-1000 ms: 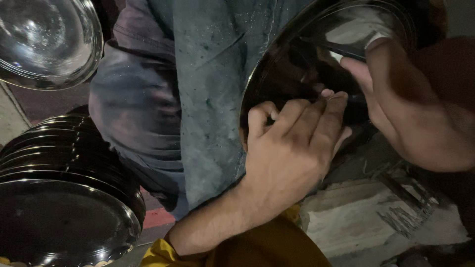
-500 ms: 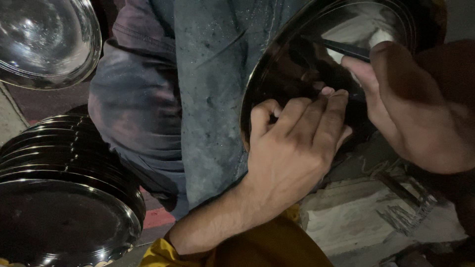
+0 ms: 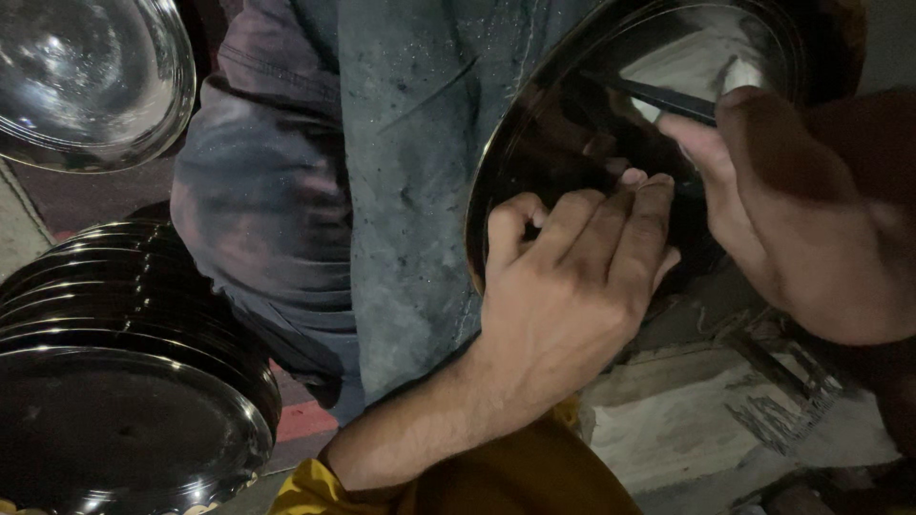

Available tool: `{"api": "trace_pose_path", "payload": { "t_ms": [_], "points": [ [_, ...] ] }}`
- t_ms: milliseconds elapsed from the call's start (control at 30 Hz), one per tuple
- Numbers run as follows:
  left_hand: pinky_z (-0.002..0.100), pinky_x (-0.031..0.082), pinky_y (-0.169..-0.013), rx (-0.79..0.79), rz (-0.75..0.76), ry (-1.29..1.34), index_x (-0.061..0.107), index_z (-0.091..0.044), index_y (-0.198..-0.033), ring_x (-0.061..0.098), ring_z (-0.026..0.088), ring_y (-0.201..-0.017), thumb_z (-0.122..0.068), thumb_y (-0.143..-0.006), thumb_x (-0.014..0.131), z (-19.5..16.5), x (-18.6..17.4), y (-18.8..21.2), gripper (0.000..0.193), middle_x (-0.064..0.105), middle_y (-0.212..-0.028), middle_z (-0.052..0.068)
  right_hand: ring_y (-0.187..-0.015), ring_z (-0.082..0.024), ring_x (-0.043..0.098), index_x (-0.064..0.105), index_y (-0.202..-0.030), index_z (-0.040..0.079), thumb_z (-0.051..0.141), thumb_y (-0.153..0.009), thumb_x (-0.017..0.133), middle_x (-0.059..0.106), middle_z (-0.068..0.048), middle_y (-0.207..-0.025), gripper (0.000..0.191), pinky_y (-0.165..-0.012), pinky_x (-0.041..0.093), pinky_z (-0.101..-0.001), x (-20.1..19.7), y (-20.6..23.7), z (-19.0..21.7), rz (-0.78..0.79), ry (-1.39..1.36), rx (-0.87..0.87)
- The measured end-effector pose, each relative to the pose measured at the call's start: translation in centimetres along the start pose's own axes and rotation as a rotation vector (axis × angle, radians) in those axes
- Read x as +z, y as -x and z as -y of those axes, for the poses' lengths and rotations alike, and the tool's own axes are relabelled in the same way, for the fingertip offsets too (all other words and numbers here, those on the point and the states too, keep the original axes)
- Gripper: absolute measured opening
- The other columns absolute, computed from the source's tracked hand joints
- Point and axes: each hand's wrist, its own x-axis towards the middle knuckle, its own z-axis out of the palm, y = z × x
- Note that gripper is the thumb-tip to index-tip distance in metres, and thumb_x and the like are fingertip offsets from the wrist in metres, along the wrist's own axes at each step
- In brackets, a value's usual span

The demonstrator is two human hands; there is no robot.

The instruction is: The person sits on the floor holding a brass plate on their lap and trims its scalloped edge with shears, cutting along the rim. They rotate the plate as they cut, set finished plates onto a stack beside them, and pick up the next plate to continue trimming.

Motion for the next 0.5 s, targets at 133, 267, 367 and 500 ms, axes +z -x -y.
{"api": "trace_pose_path", "payload": {
  "t_ms": [133, 267, 367, 500],
  "points": [
    [0.038, 0.034, -0.096, 0.001, 0.011, -0.002, 0.067, -0.001, -0.139, 0.062, 0.013, -0.108, -0.031, -0.105, 0.076, 0.0, 0.0, 0.0, 0.046, 0.074, -0.122, 0.004, -0.055, -0.004, 0.050, 0.069, -0.112, -0.001, 0.037, -0.109, 0.064, 0.061, 0.002, -0.076, 0.038, -0.053, 0.045, -0.0124, -1.9, -0.6, -0.2, 0.050, -0.042, 0.063],
    [0.038, 0.035, -0.096, 0.000, -0.002, 0.001, 0.067, -0.002, -0.139, 0.062, 0.013, -0.107, -0.030, -0.105, 0.076, 0.0, -0.1, -0.1, 0.045, 0.073, -0.119, 0.004, -0.053, -0.004, 0.047, 0.068, -0.109, 0.000, 0.036, -0.106, 0.061, 0.057, 0.002, -0.072, 0.036, -0.054, 0.045, -0.0128, -3.2, -2.9, -0.4, 0.173, -0.076, 0.049],
    [0.038, 0.035, -0.094, -0.003, 0.007, 0.008, 0.067, -0.001, -0.138, 0.062, 0.015, -0.110, -0.029, -0.104, 0.077, 0.0, -0.2, -0.2, 0.045, 0.072, -0.112, 0.003, -0.050, -0.006, 0.047, 0.068, -0.112, -0.005, 0.031, -0.105, 0.064, 0.056, 0.001, -0.068, 0.037, -0.053, 0.044, -0.0134, -4.2, -3.9, -1.2, 0.088, -0.179, 0.025],
    [0.040, 0.035, -0.097, -0.003, -0.002, 0.005, 0.067, -0.001, -0.139, 0.061, 0.015, -0.107, -0.029, -0.103, 0.077, 0.0, -0.3, -0.3, 0.047, 0.072, -0.111, 0.003, -0.044, -0.007, 0.050, 0.066, -0.100, 0.002, 0.031, -0.104, 0.065, 0.058, -0.003, -0.062, 0.030, -0.042, 0.038, -0.0185, -6.5, -4.3, -1.6, 0.171, -0.348, 0.186]
  ]
}}
